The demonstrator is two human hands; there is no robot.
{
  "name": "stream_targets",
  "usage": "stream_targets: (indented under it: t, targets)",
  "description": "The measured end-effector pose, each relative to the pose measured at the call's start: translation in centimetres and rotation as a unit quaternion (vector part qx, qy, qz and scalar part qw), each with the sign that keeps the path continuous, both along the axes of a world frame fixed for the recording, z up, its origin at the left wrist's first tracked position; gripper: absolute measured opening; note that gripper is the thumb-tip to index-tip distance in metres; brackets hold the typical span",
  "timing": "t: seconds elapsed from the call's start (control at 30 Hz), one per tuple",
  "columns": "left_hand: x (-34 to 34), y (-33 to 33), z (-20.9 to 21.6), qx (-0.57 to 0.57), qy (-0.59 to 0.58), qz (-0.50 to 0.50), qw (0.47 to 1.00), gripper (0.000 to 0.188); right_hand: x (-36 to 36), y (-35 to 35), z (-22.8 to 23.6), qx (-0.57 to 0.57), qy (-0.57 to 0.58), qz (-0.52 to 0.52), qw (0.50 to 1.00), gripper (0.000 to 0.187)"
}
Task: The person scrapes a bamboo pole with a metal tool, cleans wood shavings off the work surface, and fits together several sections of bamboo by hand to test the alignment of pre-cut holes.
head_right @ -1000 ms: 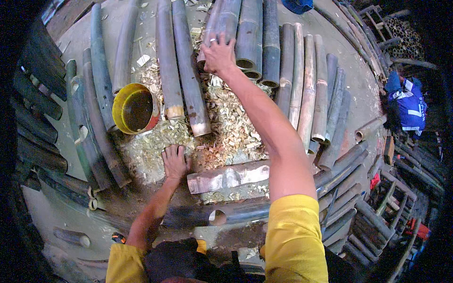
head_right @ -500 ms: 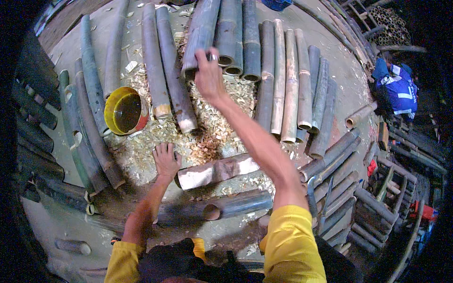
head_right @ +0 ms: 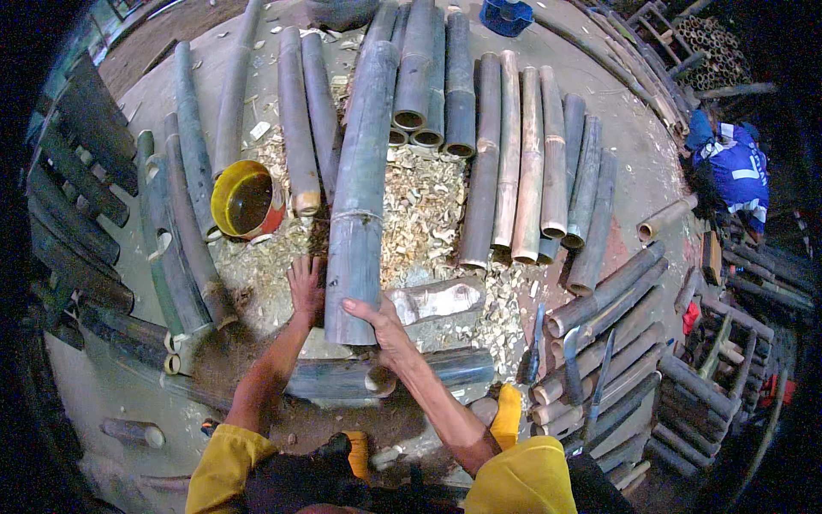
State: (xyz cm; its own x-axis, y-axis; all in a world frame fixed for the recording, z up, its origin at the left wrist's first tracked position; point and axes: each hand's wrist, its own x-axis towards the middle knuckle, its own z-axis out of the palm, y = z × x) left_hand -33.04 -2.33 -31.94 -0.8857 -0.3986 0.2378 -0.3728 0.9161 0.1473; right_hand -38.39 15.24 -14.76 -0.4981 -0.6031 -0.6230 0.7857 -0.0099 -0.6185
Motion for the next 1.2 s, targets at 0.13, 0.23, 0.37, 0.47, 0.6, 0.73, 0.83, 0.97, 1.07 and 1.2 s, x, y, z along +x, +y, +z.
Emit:
stream_targets:
  t: [0.13, 0.23, 0.37, 0.47, 0.6, 0.73, 0.83, 0.97, 1.07, 1.2]
  targets:
    - [0.0, -0.6, 0.7, 0.064, -0.016, 0.003, 0.998, 0.052, 2.3, 1.5, -0.1, -0.090, -0.071, -0.017, 0.993, 0.062]
    - [0.3, -1.6, 1.3, 0.177, 0.069, 0.035, 0.981, 0.032, 3.9, 2.8, 0.4, -0.045, -0.007, 0.006, 0.999, 0.064]
    - [-1.2, 2.0, 7.0, 0.556, 0.183, 0.108, 0.803, 0.025, 5.8, 7.2, -0.8, 0.027, 0.193, 0.014, 0.981, 0.074]
    - [-2.5, 4.7, 8.1, 0.809, 0.158, 0.125, 0.552, 0.045, 7.7, 10.5, -1.2, 0.093, 0.229, 0.064, 0.967, 0.081]
    - [-4.2, 7.1, 12.4, 0.889, 0.100, 0.114, 0.433, 0.058, 7.5, 12.0, 0.6, 0.105, 0.256, 0.116, 0.954, 0.088]
    - [-2.8, 8.0, 14.6, 0.862, 0.189, 0.107, 0.459, 0.062, 5.7, 17.3, 1.7, 0.217, 0.453, 0.252, 0.827, 0.096]
    - [-1.7, 7.3, 17.9, 0.865, 0.282, 0.092, 0.405, 0.056, 4.1, 23.6, 1.8, 0.269, 0.513, 0.264, 0.771, 0.094]
    - [4.3, 6.2, 20.5, 0.878, 0.361, 0.114, 0.294, 0.053, 1.7, 28.2, 5.4, 0.396, 0.613, 0.296, 0.617, 0.085]
    - [9.1, 7.4, 17.9, 0.861, 0.414, 0.103, 0.279, 0.053, -0.2, 29.3, 4.9, 0.459, 0.645, 0.312, 0.526, 0.080]
    - [14.6, 9.2, 16.2, 0.878, 0.378, 0.144, 0.255, 0.060, -1.6, 28.9, 2.9, 0.483, 0.697, 0.303, 0.435, 0.071]
